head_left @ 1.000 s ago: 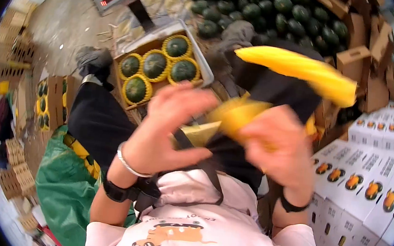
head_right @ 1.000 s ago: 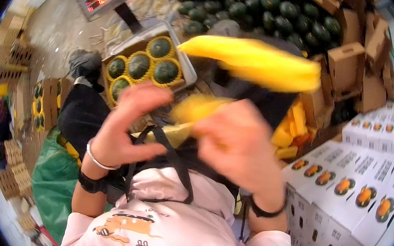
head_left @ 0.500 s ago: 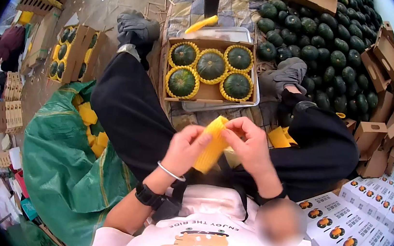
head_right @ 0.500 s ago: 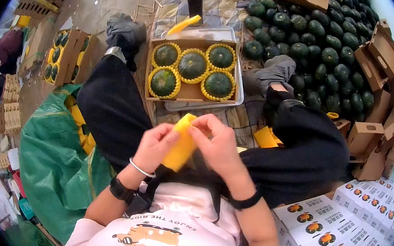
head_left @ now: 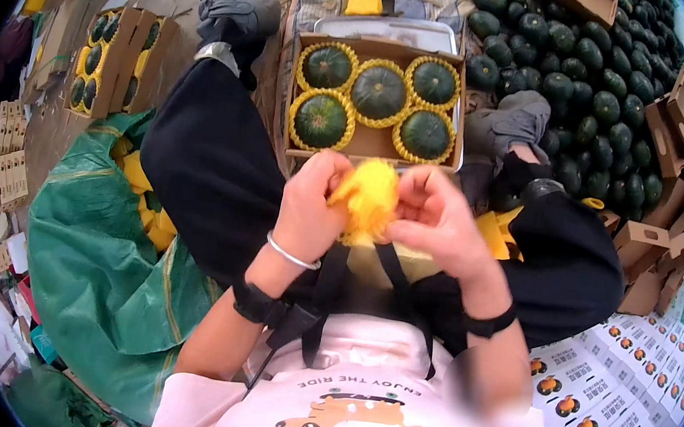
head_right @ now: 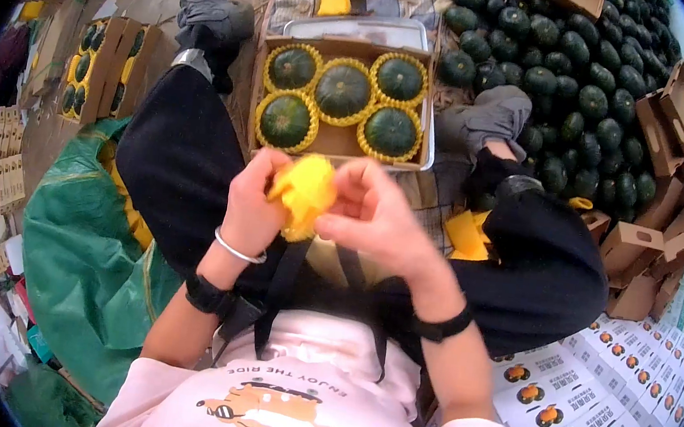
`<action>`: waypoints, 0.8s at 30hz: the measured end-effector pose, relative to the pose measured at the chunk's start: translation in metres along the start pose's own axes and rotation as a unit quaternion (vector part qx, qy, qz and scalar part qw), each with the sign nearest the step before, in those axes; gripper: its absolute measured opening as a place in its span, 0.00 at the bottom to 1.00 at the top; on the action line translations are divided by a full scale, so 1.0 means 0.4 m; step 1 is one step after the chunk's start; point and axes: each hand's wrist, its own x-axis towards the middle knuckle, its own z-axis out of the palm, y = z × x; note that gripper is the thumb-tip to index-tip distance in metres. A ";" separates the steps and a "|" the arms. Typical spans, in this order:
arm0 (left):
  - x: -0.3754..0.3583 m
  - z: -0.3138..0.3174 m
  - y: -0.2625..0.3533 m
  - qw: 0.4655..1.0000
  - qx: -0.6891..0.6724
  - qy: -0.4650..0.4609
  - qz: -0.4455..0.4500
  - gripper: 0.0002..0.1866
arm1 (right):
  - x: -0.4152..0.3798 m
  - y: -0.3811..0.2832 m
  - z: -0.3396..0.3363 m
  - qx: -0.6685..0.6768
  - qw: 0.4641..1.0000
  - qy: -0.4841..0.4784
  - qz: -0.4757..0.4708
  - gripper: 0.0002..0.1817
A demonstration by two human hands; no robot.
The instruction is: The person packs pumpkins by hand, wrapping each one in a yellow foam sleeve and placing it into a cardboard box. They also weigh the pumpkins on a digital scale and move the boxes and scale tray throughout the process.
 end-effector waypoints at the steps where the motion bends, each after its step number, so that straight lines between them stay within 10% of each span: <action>1: 0.008 -0.007 -0.009 0.986 -0.149 -0.041 -0.058 0.13 | 0.009 -0.048 -0.004 0.013 0.998 -0.016 0.056 0.30; 5: 0.055 -0.013 -0.031 0.942 -0.302 -0.089 -0.113 0.19 | 0.106 -0.039 -0.068 -0.325 0.940 0.013 0.106 0.18; 8: 0.114 -0.021 -0.121 0.998 -0.014 0.022 -0.065 0.23 | 0.213 0.032 -0.153 -0.746 0.641 0.021 -0.179 0.10; 11: 0.163 0.010 -0.130 0.989 0.148 0.022 0.018 0.23 | 0.330 0.152 -0.214 -0.829 0.537 -0.063 -0.144 0.07; 16: 0.175 0.151 -0.246 0.963 0.249 -0.022 0.102 0.30 | 0.379 0.182 -0.185 -0.724 0.690 -0.010 -0.019 0.10; 17: 0.158 0.158 -0.277 0.921 0.362 -0.077 0.122 0.34 | 0.341 0.129 -0.220 -0.623 0.774 0.001 -0.111 0.13; 19: 0.128 0.159 -0.230 0.887 0.425 -0.160 0.085 0.39 | 0.247 -0.007 -0.325 -0.412 0.901 0.071 0.115 0.15; 23: 0.129 0.212 -0.210 0.859 0.472 -0.195 0.020 0.41 | 0.113 -0.031 -0.579 -0.619 0.605 0.054 0.498 0.16; 24: 0.141 0.220 -0.190 0.852 0.484 -0.201 0.001 0.42 | 0.075 -0.023 -0.523 -0.684 0.578 -0.001 0.446 0.16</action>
